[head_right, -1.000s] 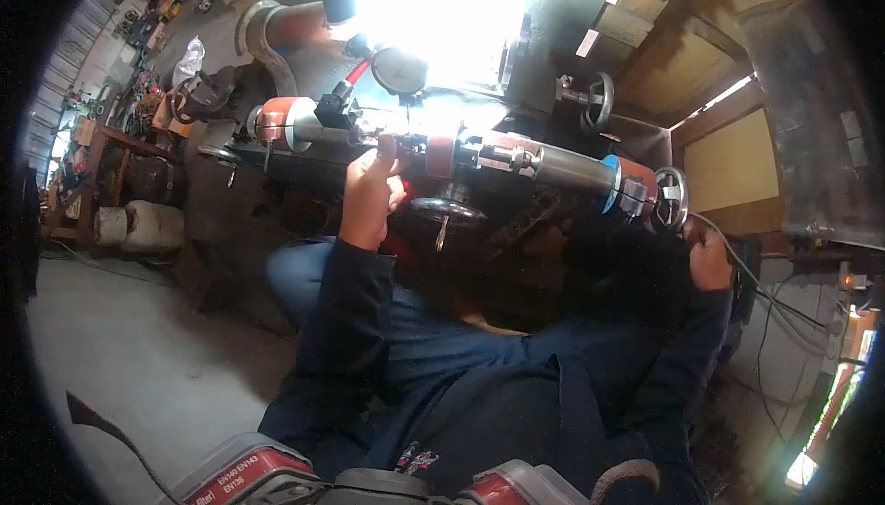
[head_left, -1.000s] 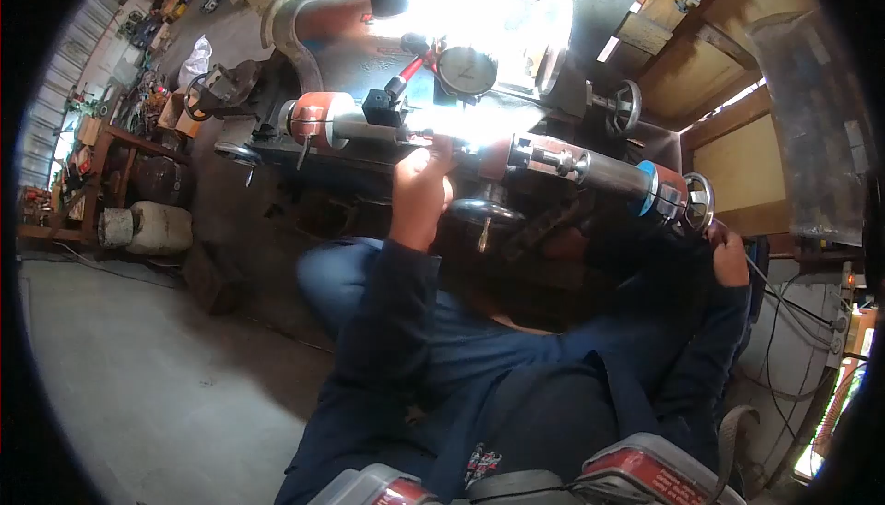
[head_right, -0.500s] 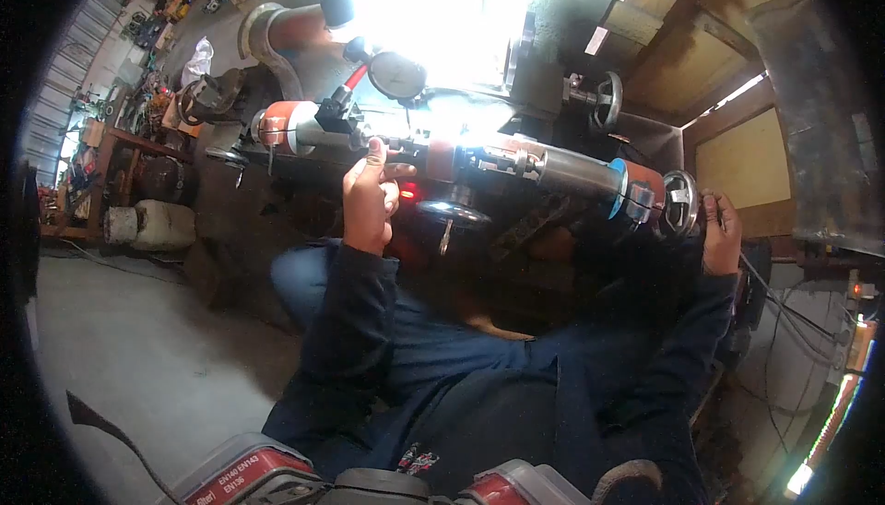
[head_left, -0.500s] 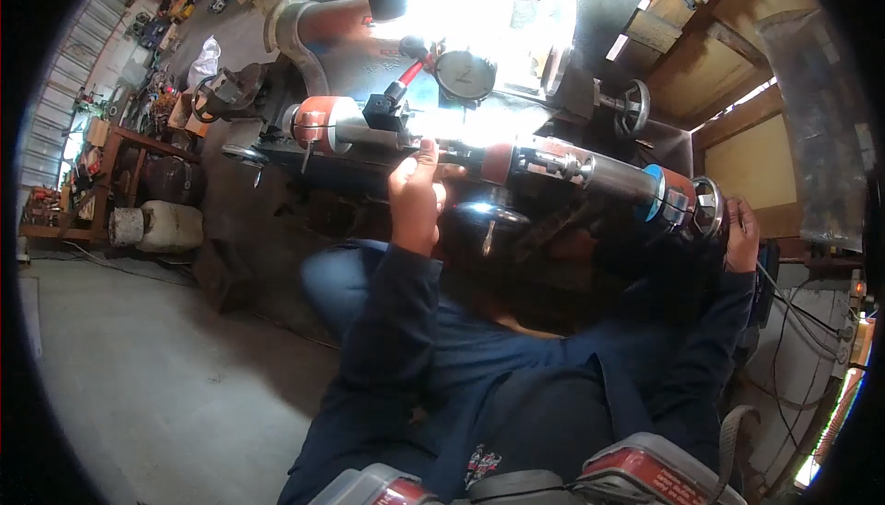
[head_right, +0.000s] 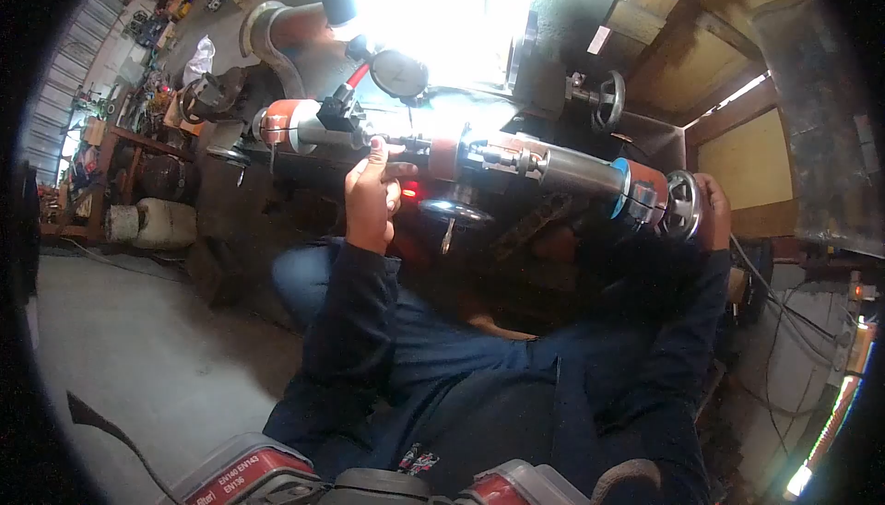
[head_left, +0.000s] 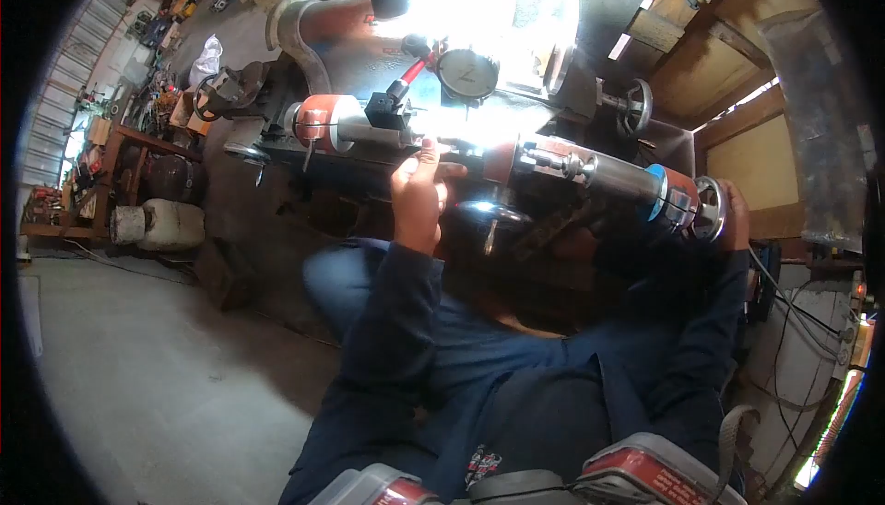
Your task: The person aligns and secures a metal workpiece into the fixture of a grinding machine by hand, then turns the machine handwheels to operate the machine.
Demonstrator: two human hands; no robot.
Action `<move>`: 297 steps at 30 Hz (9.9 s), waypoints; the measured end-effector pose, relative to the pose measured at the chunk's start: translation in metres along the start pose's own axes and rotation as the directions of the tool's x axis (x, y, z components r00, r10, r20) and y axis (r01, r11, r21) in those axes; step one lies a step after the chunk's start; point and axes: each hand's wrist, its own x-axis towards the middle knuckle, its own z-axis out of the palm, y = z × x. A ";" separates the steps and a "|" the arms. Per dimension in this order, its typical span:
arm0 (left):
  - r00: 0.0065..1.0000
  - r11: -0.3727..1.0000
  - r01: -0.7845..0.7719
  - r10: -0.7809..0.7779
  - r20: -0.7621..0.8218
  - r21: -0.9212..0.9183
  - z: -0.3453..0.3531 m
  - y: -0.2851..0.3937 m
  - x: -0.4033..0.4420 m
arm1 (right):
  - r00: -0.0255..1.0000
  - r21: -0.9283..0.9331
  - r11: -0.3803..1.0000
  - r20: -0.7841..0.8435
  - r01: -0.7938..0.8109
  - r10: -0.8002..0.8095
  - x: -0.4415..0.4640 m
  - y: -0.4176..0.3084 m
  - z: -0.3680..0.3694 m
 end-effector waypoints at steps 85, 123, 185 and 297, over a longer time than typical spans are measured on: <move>0.949 0.995 -0.097 0.101 0.300 -0.027 -0.002 -0.003 0.021 | 0.790 0.019 0.948 0.548 0.317 -0.275 0.038 -0.188 0.242; 0.903 0.967 -0.254 0.237 0.358 -0.001 -0.014 -0.024 0.033 | 0.935 -0.606 0.717 0.294 0.345 -0.201 0.004 -0.224 0.262; 0.882 0.958 -0.222 0.277 0.381 -0.182 -0.005 -0.030 0.032 | 0.933 -0.544 0.758 0.244 0.359 -0.266 0.007 -0.207 0.270; 0.966 0.984 -0.077 0.034 -0.258 -0.158 0.013 -0.028 0.006 | 0.997 -0.305 0.950 0.012 -0.067 0.074 -0.087 -0.018 -0.028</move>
